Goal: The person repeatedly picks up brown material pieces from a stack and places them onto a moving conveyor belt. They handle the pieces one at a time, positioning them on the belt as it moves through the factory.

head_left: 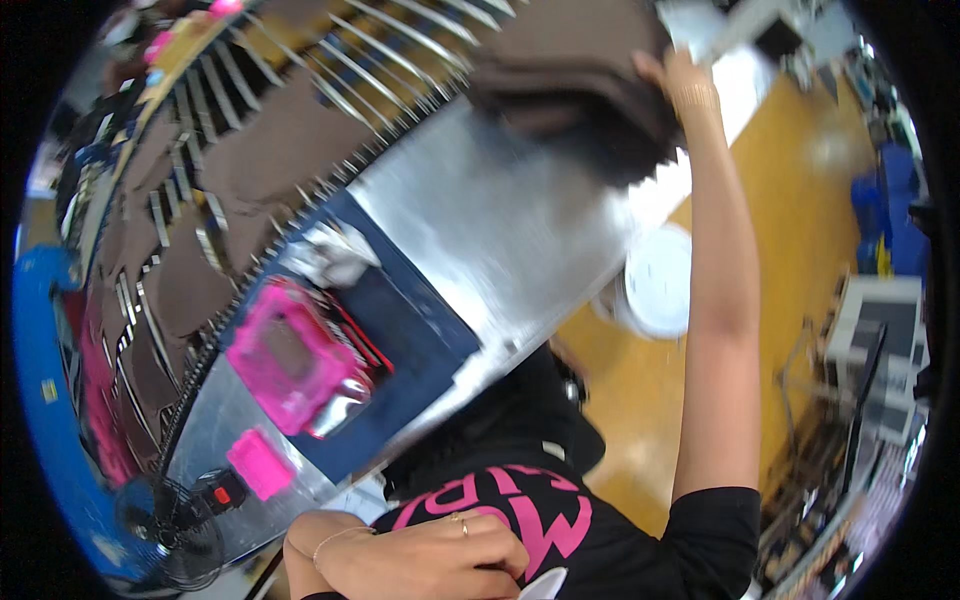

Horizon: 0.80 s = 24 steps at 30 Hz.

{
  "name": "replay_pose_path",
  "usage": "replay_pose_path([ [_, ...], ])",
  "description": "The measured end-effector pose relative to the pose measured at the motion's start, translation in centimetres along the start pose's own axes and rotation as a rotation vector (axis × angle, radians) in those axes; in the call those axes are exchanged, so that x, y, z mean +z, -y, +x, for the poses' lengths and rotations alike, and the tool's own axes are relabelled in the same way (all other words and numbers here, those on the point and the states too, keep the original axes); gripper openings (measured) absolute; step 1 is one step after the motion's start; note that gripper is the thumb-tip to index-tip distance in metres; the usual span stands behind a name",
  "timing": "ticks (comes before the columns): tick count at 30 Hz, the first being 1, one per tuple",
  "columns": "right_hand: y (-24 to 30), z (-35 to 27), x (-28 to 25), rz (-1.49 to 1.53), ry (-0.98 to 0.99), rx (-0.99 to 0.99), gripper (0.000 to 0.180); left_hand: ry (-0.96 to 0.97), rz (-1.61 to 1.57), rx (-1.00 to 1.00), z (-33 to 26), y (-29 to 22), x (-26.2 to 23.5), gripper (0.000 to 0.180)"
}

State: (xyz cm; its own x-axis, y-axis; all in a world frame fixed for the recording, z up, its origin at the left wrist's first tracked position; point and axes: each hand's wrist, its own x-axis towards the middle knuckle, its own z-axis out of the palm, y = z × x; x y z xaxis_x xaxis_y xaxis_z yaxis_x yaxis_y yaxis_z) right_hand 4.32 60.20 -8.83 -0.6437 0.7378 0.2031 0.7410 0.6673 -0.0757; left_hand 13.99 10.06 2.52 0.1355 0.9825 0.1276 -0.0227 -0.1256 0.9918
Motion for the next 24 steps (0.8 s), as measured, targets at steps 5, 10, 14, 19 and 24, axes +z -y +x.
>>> replay_pose_path([
  [5,1.3,-1.3,-3.4,-0.159,0.042,0.078,0.062,0.148,0.023,-0.105,4.1,1.0,0.6,0.016],
  [10,-0.8,0.6,-2.2,-0.136,0.090,-0.051,0.079,0.103,-0.041,-0.152,6.7,2.8,0.6,0.017],
  [14,-1.5,0.2,-1.4,-0.026,-0.011,-0.064,0.094,0.011,-0.024,-0.149,7.6,3.0,0.3,0.022],
  [19,-4.1,2.7,-0.8,0.024,0.228,-0.106,0.087,-0.172,-0.119,-0.324,6.4,1.8,-0.2,0.009],
  [24,-3.4,1.8,-0.8,0.068,0.133,-0.161,0.090,-0.591,-0.134,-0.227,3.2,0.4,-1.0,0.004],
])
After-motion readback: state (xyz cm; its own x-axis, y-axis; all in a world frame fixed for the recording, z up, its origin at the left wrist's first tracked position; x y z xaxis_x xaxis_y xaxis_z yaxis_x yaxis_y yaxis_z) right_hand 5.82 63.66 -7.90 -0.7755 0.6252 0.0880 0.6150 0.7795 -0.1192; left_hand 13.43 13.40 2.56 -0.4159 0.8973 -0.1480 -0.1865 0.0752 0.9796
